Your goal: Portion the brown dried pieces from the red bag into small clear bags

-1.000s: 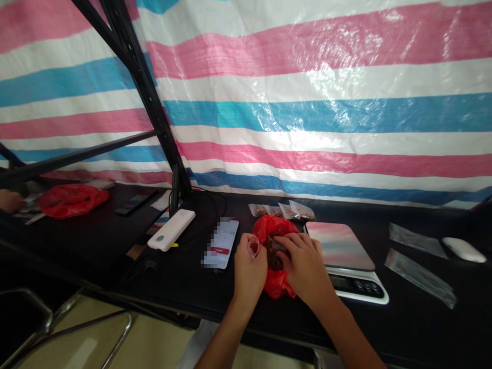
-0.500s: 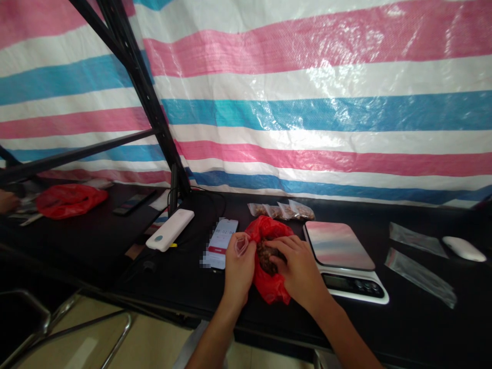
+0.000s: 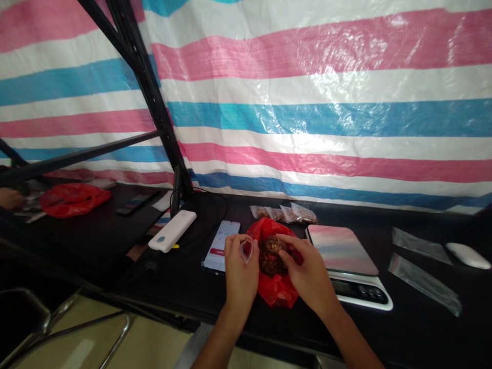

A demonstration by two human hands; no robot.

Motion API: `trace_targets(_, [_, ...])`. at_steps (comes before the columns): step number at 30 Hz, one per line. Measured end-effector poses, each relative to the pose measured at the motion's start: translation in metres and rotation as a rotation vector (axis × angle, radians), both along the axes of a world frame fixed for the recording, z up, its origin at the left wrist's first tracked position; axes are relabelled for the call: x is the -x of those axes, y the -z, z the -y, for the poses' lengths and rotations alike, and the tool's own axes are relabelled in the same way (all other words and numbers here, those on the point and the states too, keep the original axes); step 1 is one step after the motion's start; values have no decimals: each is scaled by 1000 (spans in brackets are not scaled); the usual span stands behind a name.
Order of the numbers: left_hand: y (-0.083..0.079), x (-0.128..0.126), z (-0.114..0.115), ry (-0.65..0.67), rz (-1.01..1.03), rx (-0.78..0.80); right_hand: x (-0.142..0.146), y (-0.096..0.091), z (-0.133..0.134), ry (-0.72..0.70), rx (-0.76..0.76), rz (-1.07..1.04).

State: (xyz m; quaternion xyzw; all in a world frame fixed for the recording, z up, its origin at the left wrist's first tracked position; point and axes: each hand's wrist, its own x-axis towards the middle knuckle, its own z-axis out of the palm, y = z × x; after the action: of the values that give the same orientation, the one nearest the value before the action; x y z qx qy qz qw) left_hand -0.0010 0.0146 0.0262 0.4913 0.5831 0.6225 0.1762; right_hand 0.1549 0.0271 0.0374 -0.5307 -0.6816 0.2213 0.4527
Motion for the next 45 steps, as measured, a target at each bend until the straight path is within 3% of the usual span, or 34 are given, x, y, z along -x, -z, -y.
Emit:
trace_targets(5, [3,-2,2,66,-208,81,1,-9,5,-70,-121,-24])
trace_targets(13, [1,-5,7,103,-356,147,9,-10,17,-217,-316,262])
trace_targets(21, [-1,-7,7,134,-266,155,13,-7,16,-246,-439,206])
trace_targets(25, [3,-7,7,142,-196,130,10,-7,16,-302,-515,243])
trace_targets(29, [3,-6,9,142,-195,117,6,-5,17,-273,-560,292])
trace_targets(35, [-1,-8,9,139,-184,130,6,-1,17,-255,-556,247])
trace_targets(39, [-6,-8,12,65,-174,104,3,-3,12,-97,-504,173])
trace_targets(42, [-13,-6,22,4,-216,105,-6,-5,6,-29,-449,260])
trace_targets(45, [-18,-3,38,-27,-264,235,-16,-3,1,-73,-409,380])
